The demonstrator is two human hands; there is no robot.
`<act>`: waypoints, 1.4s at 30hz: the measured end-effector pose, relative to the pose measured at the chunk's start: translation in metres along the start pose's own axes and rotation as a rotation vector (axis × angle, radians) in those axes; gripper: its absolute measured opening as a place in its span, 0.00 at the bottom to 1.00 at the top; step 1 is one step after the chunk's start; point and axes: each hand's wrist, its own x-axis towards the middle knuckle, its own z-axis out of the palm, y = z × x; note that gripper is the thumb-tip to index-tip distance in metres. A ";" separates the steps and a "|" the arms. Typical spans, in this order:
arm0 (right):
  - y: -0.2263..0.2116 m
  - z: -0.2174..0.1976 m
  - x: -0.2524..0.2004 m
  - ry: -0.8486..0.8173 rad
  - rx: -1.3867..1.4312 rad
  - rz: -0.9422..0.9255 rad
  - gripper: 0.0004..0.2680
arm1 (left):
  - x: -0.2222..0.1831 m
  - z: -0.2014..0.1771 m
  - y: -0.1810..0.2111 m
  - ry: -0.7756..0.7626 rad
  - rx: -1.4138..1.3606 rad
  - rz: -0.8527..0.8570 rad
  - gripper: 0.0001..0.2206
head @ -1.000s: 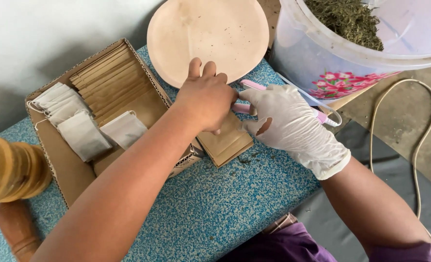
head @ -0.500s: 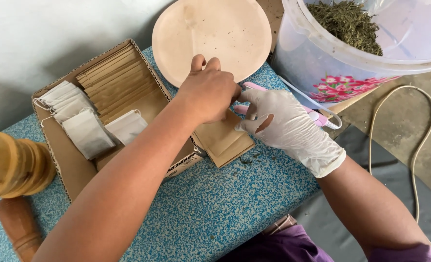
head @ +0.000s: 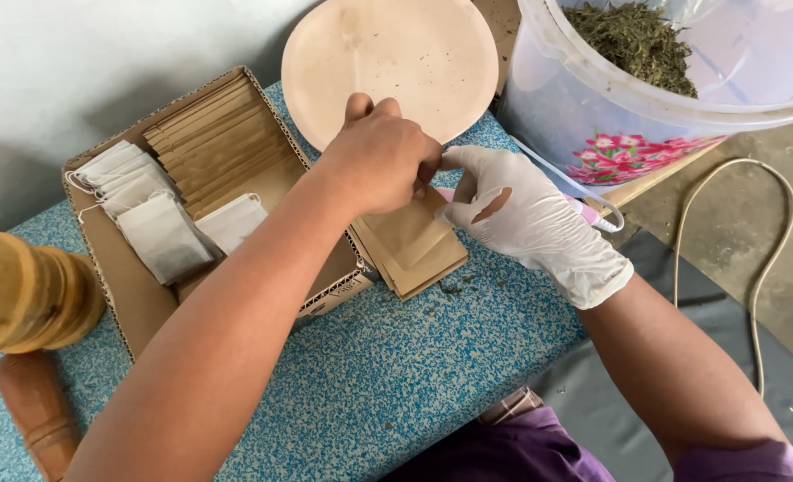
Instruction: Manually placing tea bags into paper envelopes and sealing them with a heat sealer.
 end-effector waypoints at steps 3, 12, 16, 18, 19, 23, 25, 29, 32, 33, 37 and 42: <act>0.000 0.003 -0.001 0.009 0.045 0.013 0.21 | 0.001 0.003 -0.001 0.020 -0.010 -0.015 0.05; 0.005 0.003 0.000 -0.004 0.128 -0.070 0.10 | 0.001 0.004 -0.006 -0.019 0.089 0.026 0.10; -0.004 0.001 -0.006 -0.023 0.189 -0.024 0.09 | 0.001 0.007 -0.009 0.035 0.098 0.041 0.07; -0.002 0.001 -0.005 0.010 0.200 -0.036 0.09 | 0.003 0.009 -0.012 0.115 0.035 0.079 0.07; -0.002 0.000 -0.004 0.013 0.202 -0.036 0.09 | 0.001 0.003 -0.010 0.116 0.037 0.081 0.07; -0.008 -0.005 -0.004 0.038 0.268 -0.077 0.10 | -0.007 -0.014 -0.011 0.199 -0.009 0.064 0.06; -0.014 -0.009 0.000 0.049 0.336 -0.093 0.10 | -0.009 -0.022 -0.019 0.290 -0.014 0.082 0.02; -0.070 -0.020 -0.017 0.144 0.416 0.002 0.10 | -0.025 -0.033 -0.042 0.565 -0.091 0.067 0.06; -0.065 -0.006 0.021 0.126 0.487 -0.158 0.11 | -0.058 -0.047 -0.062 0.705 -0.208 0.069 0.08; -0.050 0.005 0.045 0.146 0.476 -0.550 0.13 | -0.071 -0.051 -0.067 0.756 -0.309 0.086 0.07; -0.092 0.019 0.059 0.176 0.555 -0.579 0.13 | -0.130 -0.057 -0.081 0.743 -0.231 -0.046 0.08; -0.141 0.038 0.055 0.049 0.543 -0.624 0.17 | -0.198 -0.050 -0.097 0.689 -0.391 -0.240 0.35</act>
